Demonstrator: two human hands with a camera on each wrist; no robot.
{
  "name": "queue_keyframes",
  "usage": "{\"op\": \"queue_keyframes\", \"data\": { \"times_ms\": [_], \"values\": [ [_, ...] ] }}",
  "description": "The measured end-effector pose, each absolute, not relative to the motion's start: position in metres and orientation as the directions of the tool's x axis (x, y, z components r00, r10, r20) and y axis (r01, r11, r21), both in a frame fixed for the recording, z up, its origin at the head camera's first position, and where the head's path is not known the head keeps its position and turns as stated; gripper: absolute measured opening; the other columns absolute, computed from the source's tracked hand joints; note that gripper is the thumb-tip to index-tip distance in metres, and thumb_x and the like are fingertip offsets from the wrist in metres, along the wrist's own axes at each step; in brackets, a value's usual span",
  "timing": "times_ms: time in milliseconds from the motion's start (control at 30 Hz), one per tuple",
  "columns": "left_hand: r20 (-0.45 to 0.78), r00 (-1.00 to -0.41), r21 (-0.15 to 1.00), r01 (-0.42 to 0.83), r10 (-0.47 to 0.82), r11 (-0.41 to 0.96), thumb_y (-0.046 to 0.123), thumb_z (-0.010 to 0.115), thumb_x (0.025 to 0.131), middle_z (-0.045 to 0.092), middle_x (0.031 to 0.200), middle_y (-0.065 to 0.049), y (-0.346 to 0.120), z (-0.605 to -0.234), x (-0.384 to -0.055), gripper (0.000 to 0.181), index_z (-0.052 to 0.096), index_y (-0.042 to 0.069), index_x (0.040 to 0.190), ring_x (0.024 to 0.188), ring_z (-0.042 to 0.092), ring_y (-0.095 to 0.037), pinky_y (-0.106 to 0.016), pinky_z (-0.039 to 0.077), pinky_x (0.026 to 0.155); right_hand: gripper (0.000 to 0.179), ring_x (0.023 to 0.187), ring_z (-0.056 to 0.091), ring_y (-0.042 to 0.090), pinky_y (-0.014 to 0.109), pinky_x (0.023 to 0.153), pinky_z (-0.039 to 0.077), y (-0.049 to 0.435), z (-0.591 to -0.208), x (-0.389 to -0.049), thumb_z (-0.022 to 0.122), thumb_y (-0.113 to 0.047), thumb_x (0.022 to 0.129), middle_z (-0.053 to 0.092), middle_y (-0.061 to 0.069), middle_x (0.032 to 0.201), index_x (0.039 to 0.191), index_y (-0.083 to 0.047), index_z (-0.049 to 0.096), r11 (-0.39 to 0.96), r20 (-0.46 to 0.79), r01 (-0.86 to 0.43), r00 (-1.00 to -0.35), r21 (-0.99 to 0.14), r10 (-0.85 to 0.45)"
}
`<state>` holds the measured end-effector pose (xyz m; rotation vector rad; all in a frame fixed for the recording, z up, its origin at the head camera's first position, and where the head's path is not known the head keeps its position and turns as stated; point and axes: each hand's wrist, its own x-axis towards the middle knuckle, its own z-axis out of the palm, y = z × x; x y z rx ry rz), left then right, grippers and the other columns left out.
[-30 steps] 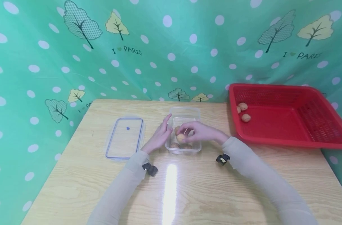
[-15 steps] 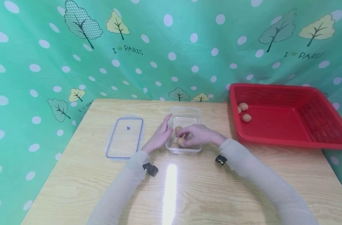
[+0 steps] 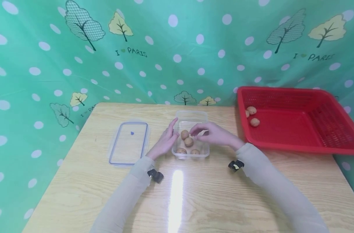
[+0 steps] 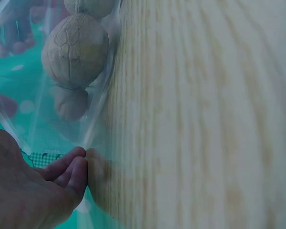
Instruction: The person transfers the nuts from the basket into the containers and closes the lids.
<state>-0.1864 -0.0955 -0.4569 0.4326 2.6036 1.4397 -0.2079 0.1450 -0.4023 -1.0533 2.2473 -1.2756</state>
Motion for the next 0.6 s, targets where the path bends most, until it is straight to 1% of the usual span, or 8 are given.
{"op": "queue_keyframes", "data": {
  "times_ms": [200, 300, 333, 400, 433, 533, 567, 600],
  "values": [
    [0.038, -0.949, 0.843, 0.198, 0.312, 0.500, 0.013, 0.041, 0.099, 0.032, 0.144, -0.033, -0.096, -0.458, -0.186, 0.065, 0.010, 0.016, 0.156, 0.128, 0.037, -0.044, -0.059, 0.028, 0.105, 0.022, 0.103, 0.060, 0.021, 0.037, 0.087, 0.052, 0.156, -0.393, -0.205, 0.065, -0.005, 0.089, 0.066, 0.011, 0.109, 0.111, -0.003, 0.067, 0.350, 0.087, -0.440, -0.715, -0.827, -0.694],
    [0.030, -0.951, 0.843, 0.189, 0.307, 0.503, 0.013, 0.042, 0.099, 0.046, 0.126, -0.031, -0.096, -0.457, -0.186, 0.066, 0.009, 0.017, 0.156, 0.112, 0.047, -0.041, -0.056, 0.039, 0.096, 0.022, 0.103, 0.060, 0.022, 0.036, 0.086, 0.052, 0.161, -0.389, -0.203, 0.065, -0.005, 0.090, 0.067, 0.009, 0.108, 0.111, -0.002, 0.067, 0.352, 0.079, -0.419, -0.730, -0.837, -0.679],
    [0.029, -0.953, 0.841, 0.187, 0.303, 0.507, 0.014, 0.042, 0.099, 0.047, 0.124, -0.029, -0.096, -0.457, -0.185, 0.065, 0.010, 0.017, 0.156, 0.110, 0.048, -0.039, -0.055, 0.040, 0.095, 0.022, 0.103, 0.060, 0.022, 0.036, 0.086, 0.052, 0.162, -0.388, -0.202, 0.065, -0.005, 0.090, 0.067, 0.009, 0.108, 0.111, -0.002, 0.067, 0.352, 0.078, -0.413, -0.734, -0.840, -0.675],
    [0.022, -0.953, 0.844, 0.179, 0.301, 0.506, 0.014, 0.042, 0.098, 0.050, 0.107, -0.026, -0.095, -0.456, -0.185, 0.066, 0.010, 0.017, 0.156, 0.096, 0.050, -0.037, -0.053, 0.044, 0.085, 0.022, 0.103, 0.060, 0.021, 0.036, 0.086, 0.052, 0.166, -0.386, -0.201, 0.065, -0.006, 0.090, 0.067, 0.006, 0.107, 0.112, -0.002, 0.067, 0.360, 0.075, -0.405, -0.745, -0.841, -0.663],
    [0.020, -0.953, 0.843, 0.178, 0.302, 0.507, 0.015, 0.042, 0.098, 0.050, 0.100, -0.023, -0.095, -0.456, -0.185, 0.066, 0.010, 0.017, 0.156, 0.091, 0.049, -0.036, -0.052, 0.044, 0.083, 0.022, 0.102, 0.060, 0.021, 0.037, 0.086, 0.052, 0.167, -0.384, -0.201, 0.065, -0.006, 0.090, 0.067, 0.006, 0.107, 0.112, -0.002, 0.067, 0.364, 0.076, -0.404, -0.750, -0.840, -0.657],
    [0.028, -0.954, 0.841, 0.184, 0.299, 0.509, 0.015, 0.042, 0.098, 0.051, 0.100, -0.019, -0.095, -0.456, -0.186, 0.066, 0.011, 0.016, 0.156, 0.091, 0.050, -0.030, -0.049, 0.044, 0.086, 0.022, 0.102, 0.060, 0.020, 0.038, 0.087, 0.051, 0.172, -0.382, -0.200, 0.066, -0.006, 0.090, 0.067, 0.006, 0.106, 0.111, -0.003, 0.068, 0.375, 0.082, -0.406, -0.762, -0.833, -0.642],
    [0.029, -0.953, 0.844, 0.185, 0.302, 0.504, 0.014, 0.042, 0.098, 0.049, 0.092, -0.017, -0.095, -0.456, -0.186, 0.066, 0.011, 0.016, 0.156, 0.083, 0.049, -0.029, -0.048, 0.044, 0.081, 0.022, 0.101, 0.060, 0.021, 0.039, 0.087, 0.051, 0.174, -0.381, -0.200, 0.066, -0.006, 0.090, 0.067, 0.008, 0.106, 0.111, -0.003, 0.068, 0.376, 0.084, -0.405, -0.765, -0.834, -0.638],
    [0.031, -0.952, 0.844, 0.187, 0.303, 0.503, 0.014, 0.042, 0.098, 0.050, 0.091, -0.016, -0.095, -0.456, -0.186, 0.066, 0.011, 0.016, 0.156, 0.082, 0.048, -0.027, -0.046, 0.045, 0.080, 0.022, 0.101, 0.060, 0.021, 0.040, 0.087, 0.051, 0.176, -0.380, -0.200, 0.066, -0.005, 0.090, 0.066, 0.009, 0.107, 0.111, -0.002, 0.068, 0.375, 0.086, -0.403, -0.768, -0.835, -0.635]
  ]
}}
